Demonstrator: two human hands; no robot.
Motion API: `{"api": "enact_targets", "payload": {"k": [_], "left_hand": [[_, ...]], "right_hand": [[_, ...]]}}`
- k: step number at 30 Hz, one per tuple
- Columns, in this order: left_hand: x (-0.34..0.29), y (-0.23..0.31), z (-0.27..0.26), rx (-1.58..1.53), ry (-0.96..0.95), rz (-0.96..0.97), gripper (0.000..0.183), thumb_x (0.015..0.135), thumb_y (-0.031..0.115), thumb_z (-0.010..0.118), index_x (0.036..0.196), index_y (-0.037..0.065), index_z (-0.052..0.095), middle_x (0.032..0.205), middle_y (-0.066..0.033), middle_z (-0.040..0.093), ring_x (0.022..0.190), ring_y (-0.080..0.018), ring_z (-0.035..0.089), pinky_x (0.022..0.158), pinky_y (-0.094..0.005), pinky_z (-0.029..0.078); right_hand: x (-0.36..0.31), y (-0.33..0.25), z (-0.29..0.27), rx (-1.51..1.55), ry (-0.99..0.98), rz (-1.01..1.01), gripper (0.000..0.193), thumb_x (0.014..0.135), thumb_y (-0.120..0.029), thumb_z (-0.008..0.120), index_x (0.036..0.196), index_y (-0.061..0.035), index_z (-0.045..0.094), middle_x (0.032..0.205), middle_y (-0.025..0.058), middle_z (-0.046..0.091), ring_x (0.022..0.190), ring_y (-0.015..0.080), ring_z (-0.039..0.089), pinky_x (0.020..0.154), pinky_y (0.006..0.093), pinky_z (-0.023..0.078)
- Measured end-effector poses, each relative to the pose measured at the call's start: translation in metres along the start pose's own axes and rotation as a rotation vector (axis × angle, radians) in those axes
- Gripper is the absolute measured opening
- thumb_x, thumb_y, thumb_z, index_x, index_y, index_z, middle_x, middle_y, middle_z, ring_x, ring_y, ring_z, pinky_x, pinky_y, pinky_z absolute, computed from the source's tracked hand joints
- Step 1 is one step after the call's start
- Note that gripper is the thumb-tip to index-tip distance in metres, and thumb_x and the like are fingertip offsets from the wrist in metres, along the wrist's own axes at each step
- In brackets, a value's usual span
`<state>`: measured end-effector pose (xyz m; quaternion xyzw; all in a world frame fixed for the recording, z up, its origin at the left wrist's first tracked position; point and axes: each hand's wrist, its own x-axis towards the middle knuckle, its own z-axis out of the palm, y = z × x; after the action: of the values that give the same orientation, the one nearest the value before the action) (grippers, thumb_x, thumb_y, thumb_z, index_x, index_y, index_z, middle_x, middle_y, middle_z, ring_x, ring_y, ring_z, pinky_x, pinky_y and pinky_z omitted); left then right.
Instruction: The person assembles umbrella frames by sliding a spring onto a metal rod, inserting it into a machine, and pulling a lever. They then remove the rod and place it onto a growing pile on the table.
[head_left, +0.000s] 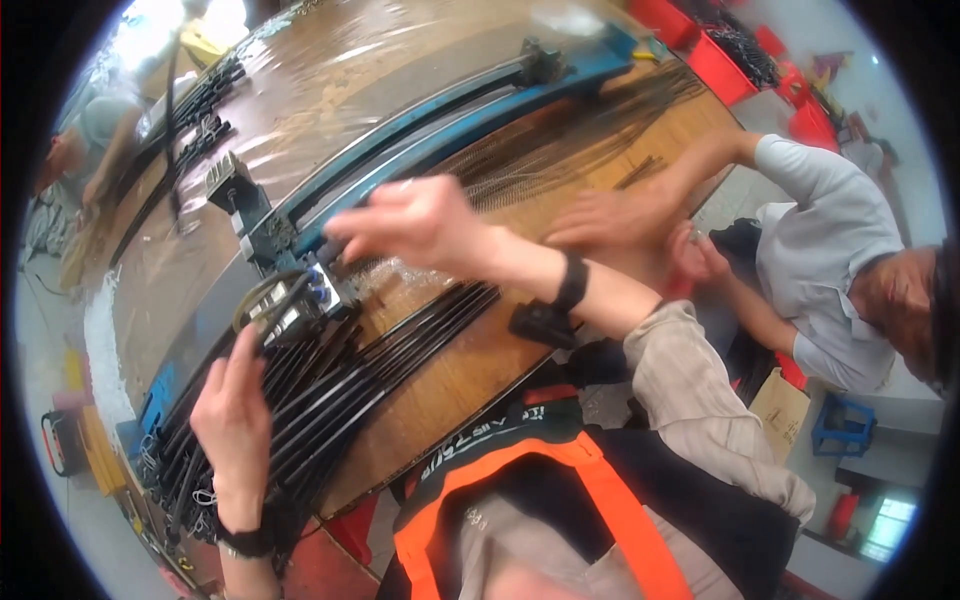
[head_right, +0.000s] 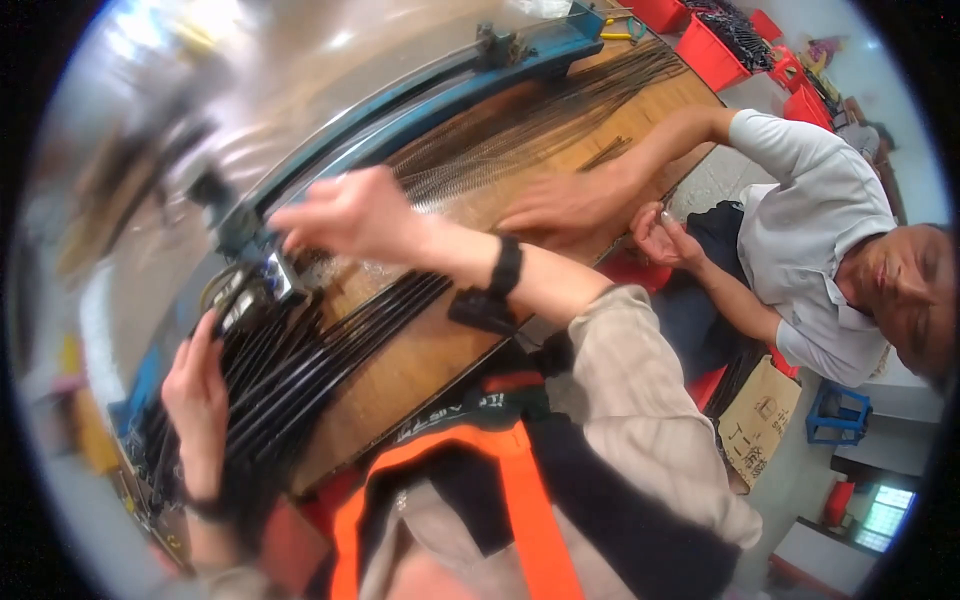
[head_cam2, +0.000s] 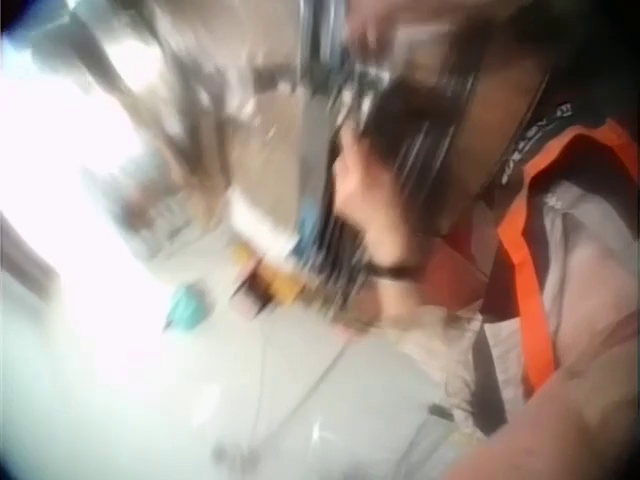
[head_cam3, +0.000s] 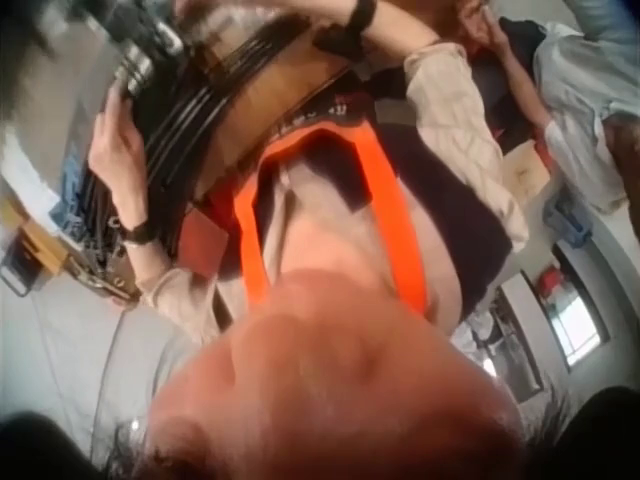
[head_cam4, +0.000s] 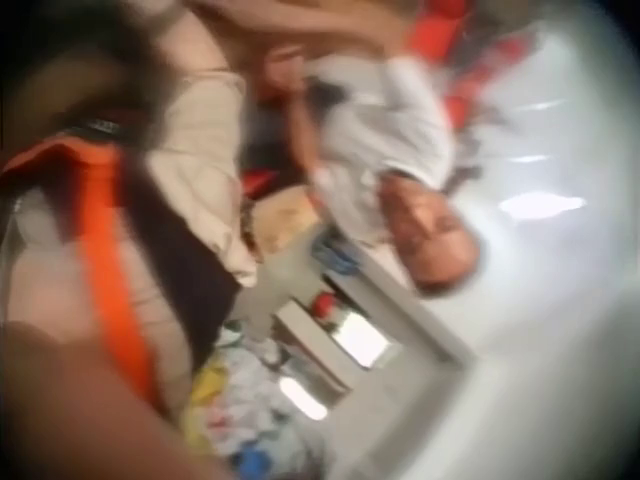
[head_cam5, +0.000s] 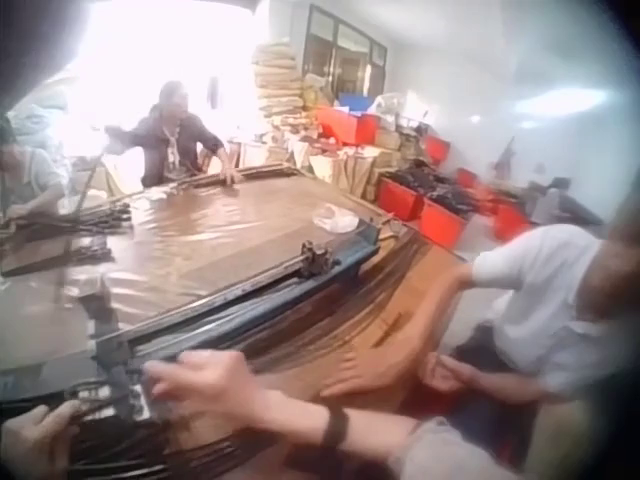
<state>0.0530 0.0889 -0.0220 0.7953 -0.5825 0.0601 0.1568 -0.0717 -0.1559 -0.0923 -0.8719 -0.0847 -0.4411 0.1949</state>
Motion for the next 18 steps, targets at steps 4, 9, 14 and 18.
{"api": "enact_targets", "payload": {"k": [4, 9, 14, 18], "left_hand": [[-0.01, -0.02, -0.011, 0.037, 0.061, 0.028, 0.04, 0.09, -0.002, 0.057, 0.129, 0.009, 0.06, 0.086, -0.0142, 0.063, 0.073, -0.0291, 0.063, 0.066, -0.038, 0.05], [-0.038, -0.083, -0.081, 0.269, 0.384, -0.2, 0.03, 0.097, 0.002, 0.052, 0.126, 0.001, 0.059, 0.104, -0.0152, 0.068, 0.09, -0.0219, 0.065, 0.081, -0.0309, 0.05], [-0.034, -0.097, -0.102, 0.12, 0.491, -0.253, 0.029, 0.098, 0.007, 0.055, 0.126, -0.002, 0.06, 0.111, -0.0153, 0.067, 0.096, -0.0173, 0.062, 0.086, -0.0277, 0.047], [-0.055, -0.1, -0.105, 0.135, 0.435, -0.348, 0.029, 0.097, 0.007, 0.057, 0.125, -0.002, 0.06, 0.107, -0.0164, 0.069, 0.093, -0.0164, 0.063, 0.084, -0.0277, 0.048]], "right_hand": [[-0.005, 0.012, 0.008, 0.012, 0.012, 0.074, 0.028, 0.08, -0.015, 0.075, 0.108, -0.0143, 0.071, 0.074, 0.0024, 0.064, 0.065, 0.0167, 0.061, 0.056, 0.0291, 0.052], [-0.021, 0.071, -0.002, -0.148, 0.065, 0.212, 0.024, 0.088, -0.009, 0.068, 0.112, -0.0084, 0.067, 0.084, 0.0067, 0.069, 0.067, 0.0144, 0.064, 0.066, 0.0295, 0.055], [0.046, 0.048, 0.043, 0.218, -0.181, 0.503, 0.02, 0.093, -0.015, 0.065, 0.111, -0.0061, 0.067, 0.084, 0.005, 0.07, 0.071, 0.0101, 0.065, 0.07, 0.0274, 0.054], [0.1, 0.039, 0.097, 0.524, -0.199, 0.356, 0.02, 0.097, -0.023, 0.062, 0.107, -0.0076, 0.07, 0.082, 0.0045, 0.071, 0.072, 0.0082, 0.064, 0.066, 0.0263, 0.053]]}}
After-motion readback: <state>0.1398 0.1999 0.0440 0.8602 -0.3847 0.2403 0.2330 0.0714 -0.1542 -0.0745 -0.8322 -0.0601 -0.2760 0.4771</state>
